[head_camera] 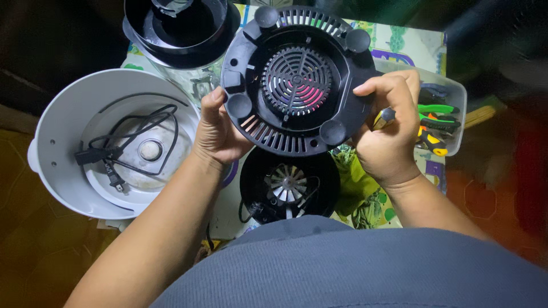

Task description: The person uses screwdrivers to unscrew and disassemble the base of a blender motor unit on a table, removing screws and separating the housing to access the internal fan and motor components.

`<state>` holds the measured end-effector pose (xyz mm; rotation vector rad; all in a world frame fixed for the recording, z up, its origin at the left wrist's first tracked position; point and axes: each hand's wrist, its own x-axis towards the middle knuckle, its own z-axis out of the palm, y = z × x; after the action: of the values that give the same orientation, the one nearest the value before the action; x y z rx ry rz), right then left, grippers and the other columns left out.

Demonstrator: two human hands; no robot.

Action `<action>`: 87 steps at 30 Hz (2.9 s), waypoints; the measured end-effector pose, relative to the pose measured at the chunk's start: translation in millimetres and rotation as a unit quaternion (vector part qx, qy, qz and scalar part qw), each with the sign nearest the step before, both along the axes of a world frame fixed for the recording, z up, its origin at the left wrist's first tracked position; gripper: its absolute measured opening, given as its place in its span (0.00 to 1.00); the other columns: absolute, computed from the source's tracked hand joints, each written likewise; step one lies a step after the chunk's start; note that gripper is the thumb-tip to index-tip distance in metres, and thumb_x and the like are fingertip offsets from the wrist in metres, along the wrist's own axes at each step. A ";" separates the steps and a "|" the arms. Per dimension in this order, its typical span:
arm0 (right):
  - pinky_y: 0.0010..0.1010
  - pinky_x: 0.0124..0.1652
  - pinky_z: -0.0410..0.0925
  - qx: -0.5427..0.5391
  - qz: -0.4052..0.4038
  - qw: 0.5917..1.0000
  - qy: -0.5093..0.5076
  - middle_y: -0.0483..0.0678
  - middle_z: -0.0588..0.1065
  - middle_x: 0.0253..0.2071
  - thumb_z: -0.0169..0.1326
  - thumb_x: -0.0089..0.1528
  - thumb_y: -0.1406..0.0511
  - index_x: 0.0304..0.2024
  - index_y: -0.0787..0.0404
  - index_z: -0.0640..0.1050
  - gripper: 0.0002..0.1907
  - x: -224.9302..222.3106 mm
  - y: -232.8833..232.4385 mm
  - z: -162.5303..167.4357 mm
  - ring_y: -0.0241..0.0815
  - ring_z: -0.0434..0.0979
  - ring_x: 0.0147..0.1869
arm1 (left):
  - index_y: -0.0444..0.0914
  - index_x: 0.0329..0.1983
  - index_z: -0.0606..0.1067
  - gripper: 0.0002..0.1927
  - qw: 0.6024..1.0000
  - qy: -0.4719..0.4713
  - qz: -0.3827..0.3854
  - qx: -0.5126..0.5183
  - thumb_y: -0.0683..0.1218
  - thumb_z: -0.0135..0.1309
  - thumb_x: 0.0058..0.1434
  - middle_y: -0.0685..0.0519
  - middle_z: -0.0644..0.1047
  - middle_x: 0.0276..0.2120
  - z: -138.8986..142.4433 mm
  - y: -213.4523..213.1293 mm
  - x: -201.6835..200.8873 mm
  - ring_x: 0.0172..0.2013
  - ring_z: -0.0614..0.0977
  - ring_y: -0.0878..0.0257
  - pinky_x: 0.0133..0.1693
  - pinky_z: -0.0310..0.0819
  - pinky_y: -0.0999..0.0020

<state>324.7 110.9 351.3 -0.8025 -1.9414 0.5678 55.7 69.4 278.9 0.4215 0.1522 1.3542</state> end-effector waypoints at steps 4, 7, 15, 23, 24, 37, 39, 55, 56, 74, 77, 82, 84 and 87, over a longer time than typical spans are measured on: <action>0.20 0.49 0.66 0.010 0.005 1.000 -0.003 0.45 0.61 0.50 0.69 0.55 0.80 0.48 0.61 0.73 0.24 -2.9 0.8 2.5 0.34 0.66 0.52 | 0.41 0.66 0.72 0.32 1.000 0.008 0.002 -0.001 0.55 0.65 0.61 0.48 0.77 0.61 -0.5 -0.3 -2.9 0.61 0.78 0.52 0.67 0.69 0.45; 0.16 0.42 0.66 -0.046 0.027 0.998 0.026 0.44 0.61 0.50 0.68 0.58 0.80 0.49 0.60 0.75 0.22 -3.9 3.0 4.2 0.30 0.66 0.48 | 0.40 0.67 0.72 0.34 1.000 0.011 0.015 -0.015 0.56 0.66 0.59 0.47 0.76 0.61 0.0 0.8 -2.0 0.61 0.78 0.52 0.68 0.69 0.51; 0.32 0.51 0.65 0.105 -0.041 0.991 -0.072 0.49 0.64 0.46 0.65 0.53 0.80 0.45 0.65 0.78 0.18 9.7 21.7 -4.5 0.44 0.68 0.51 | 0.34 0.66 0.68 0.42 0.996 0.061 0.004 -0.060 0.69 0.59 0.62 0.42 0.74 0.62 6.9 12.3 0.4 0.63 0.75 0.49 0.69 0.65 0.47; 0.35 0.20 0.56 -0.385 -0.252 0.887 0.030 0.44 0.68 0.21 0.63 0.60 0.68 0.32 0.60 0.74 0.09 -4.2 104.6 -67.4 0.39 0.66 0.21 | 0.39 0.74 0.59 0.46 0.945 0.302 0.052 -0.113 0.70 0.47 0.61 0.46 0.62 0.73 -12.2 24.7 -7.0 0.71 0.64 0.44 0.67 0.58 0.54; 0.37 0.16 0.52 -0.481 -0.248 0.840 0.046 0.46 0.66 0.19 0.60 0.60 0.69 0.31 0.59 0.73 0.08 -5.6 107.6 -77.5 0.40 0.63 0.17 | 0.38 0.73 0.61 0.43 0.933 0.331 0.060 -0.125 0.67 0.49 0.62 0.45 0.65 0.71 -21.2 22.6 -7.5 0.70 0.66 0.46 0.66 0.60 0.56; 0.28 0.19 0.61 -0.514 -0.206 0.830 -0.067 0.49 0.79 0.26 0.64 0.61 0.65 0.32 0.63 0.78 0.09 -12.3 95.9 -167.0 0.34 0.70 0.20 | 0.47 0.64 0.73 0.26 0.643 0.727 0.023 -0.241 0.48 0.57 0.60 0.49 0.83 0.50 -80.8 -72.8 30.7 0.50 0.84 0.59 0.52 0.74 0.66; 0.28 0.19 0.62 -0.506 -0.192 0.834 -0.111 0.51 0.80 0.28 0.64 0.59 0.65 0.33 0.63 0.78 0.09 -3.4 89.3 -166.7 0.34 0.70 0.21 | 0.47 0.65 0.71 0.27 0.684 0.672 0.024 -0.282 0.47 0.56 0.61 0.51 0.82 0.51 -70.7 -82.0 33.2 0.50 0.84 0.60 0.52 0.74 0.66; 0.23 0.21 0.54 -0.576 0.010 0.807 -0.128 0.45 0.70 0.29 0.51 0.64 0.45 0.51 0.58 0.82 0.27 74.3 -12.1 -121.3 0.29 0.59 0.21 | 0.39 0.58 0.72 0.29 0.722 0.644 -0.010 -0.253 0.29 0.48 0.52 0.44 0.80 0.36 -70.9 -102.7 29.3 0.29 0.82 0.51 0.29 0.76 0.58; 0.23 0.19 0.52 -0.617 0.001 0.784 -0.063 0.45 0.72 0.30 0.49 0.64 0.44 0.51 0.56 0.81 0.28 79.3 -10.2 -115.4 0.29 0.57 0.19 | 0.37 0.57 0.72 0.27 0.776 0.571 0.002 -0.266 0.29 0.49 0.53 0.45 0.80 0.37 -77.1 -108.5 31.8 0.32 0.83 0.54 0.32 0.78 0.61; 0.23 0.20 0.62 -0.674 -0.113 0.728 0.055 0.45 0.75 0.32 0.45 0.62 0.35 0.44 0.52 0.78 0.32 106.4 -30.3 -45.7 0.33 0.74 0.26 | 0.19 0.56 0.70 0.22 0.725 -0.357 -0.408 -0.425 0.45 0.51 0.70 0.41 0.79 0.24 -132.4 -114.9 105.6 0.24 0.84 0.57 0.28 0.83 0.73; 0.21 0.13 0.52 -0.681 -0.139 0.719 0.020 0.41 0.70 0.23 0.45 0.64 0.38 0.36 0.50 0.76 0.26 104.2 -23.0 -43.5 0.30 0.66 0.16 | 0.33 0.48 0.76 0.14 0.797 -0.225 -0.324 -0.458 0.49 0.52 0.70 0.44 0.81 0.32 -120.6 -104.1 112.0 0.30 0.85 0.55 0.30 0.82 0.66; 0.21 0.15 0.47 -0.723 -0.210 0.655 -0.058 0.45 0.69 0.22 0.47 0.64 0.43 0.34 0.53 0.71 0.22 85.6 -27.8 -41.2 0.29 0.56 0.14 | 0.41 0.52 0.78 0.30 0.788 -0.017 -0.046 -0.613 0.62 0.31 0.68 0.48 0.82 0.48 -99.2 -99.6 130.5 0.50 0.82 0.49 0.53 0.70 0.42; 0.21 0.15 0.44 -0.724 -0.169 0.663 -0.088 0.52 0.78 0.25 0.45 0.62 0.45 0.37 0.53 0.77 0.22 67.5 -29.2 -44.9 0.29 0.51 0.14 | 0.37 0.54 0.75 0.30 0.770 -0.060 0.048 -0.634 0.60 0.29 0.70 0.45 0.80 0.50 -99.2 -82.5 130.4 0.53 0.81 0.47 0.56 0.72 0.42; 0.20 0.15 0.45 -0.723 -0.110 0.669 -0.132 0.55 0.81 0.27 0.45 0.62 0.47 0.37 0.59 0.80 0.25 52.4 -27.1 -41.2 0.26 0.52 0.14 | 0.35 0.55 0.74 0.28 0.769 -0.114 0.103 -0.621 0.57 0.30 0.71 0.43 0.78 0.50 -110.9 -69.7 121.9 0.53 0.80 0.47 0.56 0.73 0.42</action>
<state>377.1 83.8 310.0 -2.1145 -1.2192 1.9916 177.7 -0.3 168.0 -0.9083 0.8490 1.2144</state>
